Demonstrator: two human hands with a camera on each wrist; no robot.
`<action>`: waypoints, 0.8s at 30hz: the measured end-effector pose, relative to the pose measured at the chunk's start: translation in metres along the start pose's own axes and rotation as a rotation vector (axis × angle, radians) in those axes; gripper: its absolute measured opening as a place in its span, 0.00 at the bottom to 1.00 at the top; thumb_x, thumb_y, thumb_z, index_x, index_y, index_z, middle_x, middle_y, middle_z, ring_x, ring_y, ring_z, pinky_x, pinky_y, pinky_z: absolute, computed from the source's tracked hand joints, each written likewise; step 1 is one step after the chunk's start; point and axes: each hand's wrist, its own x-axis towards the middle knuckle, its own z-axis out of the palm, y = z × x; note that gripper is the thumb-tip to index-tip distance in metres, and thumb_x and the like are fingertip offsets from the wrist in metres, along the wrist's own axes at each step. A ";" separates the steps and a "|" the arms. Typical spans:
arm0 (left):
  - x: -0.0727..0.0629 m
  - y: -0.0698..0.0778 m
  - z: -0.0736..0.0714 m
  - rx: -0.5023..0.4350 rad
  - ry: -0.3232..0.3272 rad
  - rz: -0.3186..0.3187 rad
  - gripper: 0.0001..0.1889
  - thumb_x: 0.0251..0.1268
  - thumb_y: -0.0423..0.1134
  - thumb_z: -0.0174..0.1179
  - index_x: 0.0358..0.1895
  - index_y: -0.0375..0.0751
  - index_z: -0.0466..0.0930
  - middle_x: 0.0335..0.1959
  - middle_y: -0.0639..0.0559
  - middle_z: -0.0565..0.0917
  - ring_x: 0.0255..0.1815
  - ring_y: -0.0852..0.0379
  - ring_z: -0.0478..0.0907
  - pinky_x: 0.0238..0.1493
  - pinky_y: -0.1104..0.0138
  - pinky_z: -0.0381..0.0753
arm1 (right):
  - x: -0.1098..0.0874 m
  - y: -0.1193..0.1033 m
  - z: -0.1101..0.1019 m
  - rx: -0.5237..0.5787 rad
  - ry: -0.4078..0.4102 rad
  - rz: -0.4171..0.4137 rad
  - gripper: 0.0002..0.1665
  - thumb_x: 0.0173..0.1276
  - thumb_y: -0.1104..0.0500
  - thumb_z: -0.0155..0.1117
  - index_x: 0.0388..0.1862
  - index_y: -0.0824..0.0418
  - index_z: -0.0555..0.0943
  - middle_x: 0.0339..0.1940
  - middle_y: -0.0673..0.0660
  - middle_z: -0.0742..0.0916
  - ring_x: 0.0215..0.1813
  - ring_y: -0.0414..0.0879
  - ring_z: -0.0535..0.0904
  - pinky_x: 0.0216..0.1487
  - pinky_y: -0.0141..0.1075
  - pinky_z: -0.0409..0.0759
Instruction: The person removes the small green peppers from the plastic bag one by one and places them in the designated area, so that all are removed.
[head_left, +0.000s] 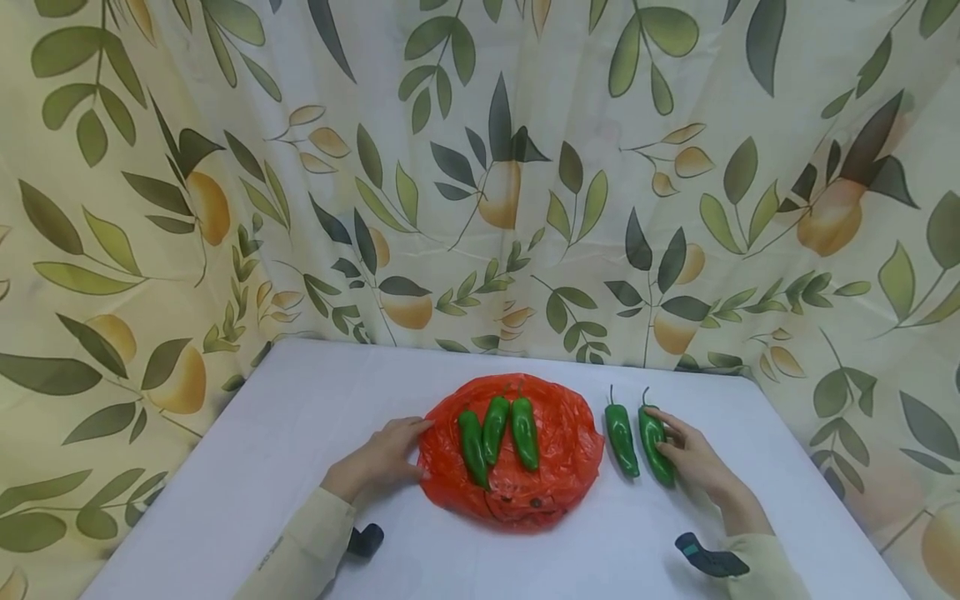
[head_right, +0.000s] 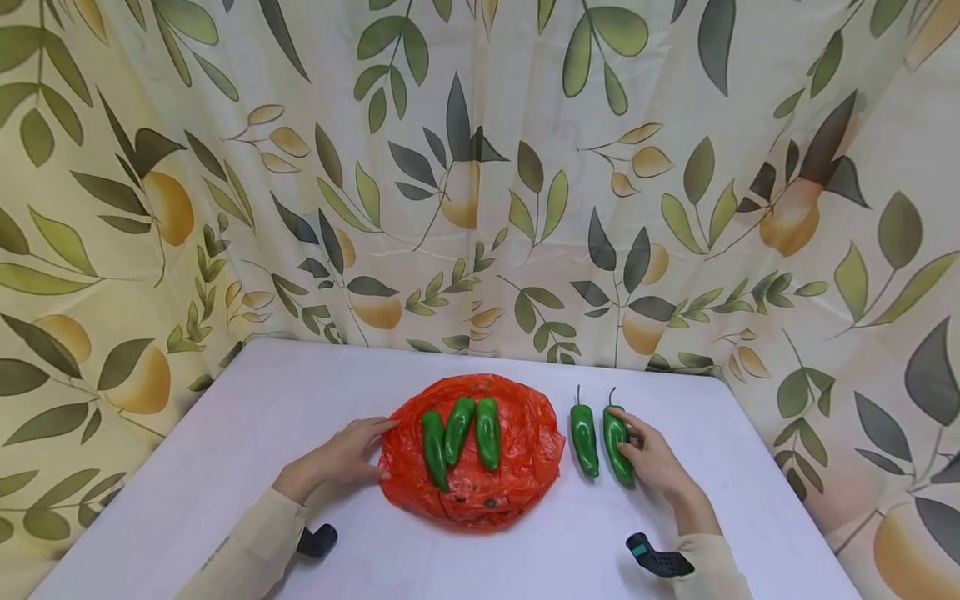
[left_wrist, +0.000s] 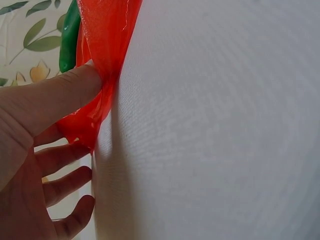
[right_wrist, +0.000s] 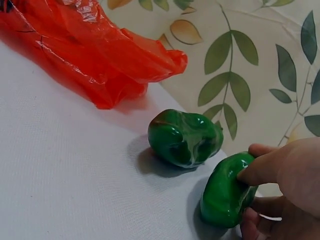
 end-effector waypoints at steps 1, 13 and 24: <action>0.000 0.000 0.001 -0.001 0.000 -0.002 0.43 0.54 0.43 0.75 0.76 0.51 0.67 0.75 0.49 0.70 0.77 0.43 0.64 0.69 0.37 0.72 | 0.000 0.000 0.001 -0.007 0.001 -0.002 0.39 0.76 0.69 0.47 0.83 0.56 0.52 0.79 0.80 0.53 0.77 0.81 0.50 0.73 0.72 0.57; 0.002 -0.001 0.001 -0.004 0.002 0.009 0.43 0.54 0.43 0.75 0.76 0.50 0.67 0.75 0.48 0.69 0.77 0.43 0.63 0.69 0.35 0.71 | 0.005 0.004 0.002 -0.050 0.028 0.026 0.37 0.78 0.65 0.46 0.83 0.57 0.51 0.78 0.79 0.57 0.75 0.81 0.55 0.72 0.72 0.61; 0.002 -0.001 0.001 0.000 0.003 0.001 0.44 0.53 0.42 0.76 0.75 0.50 0.67 0.75 0.48 0.70 0.77 0.42 0.63 0.68 0.35 0.71 | 0.000 -0.001 0.000 -0.082 0.043 0.018 0.35 0.82 0.56 0.47 0.83 0.59 0.51 0.77 0.80 0.58 0.75 0.82 0.56 0.71 0.72 0.63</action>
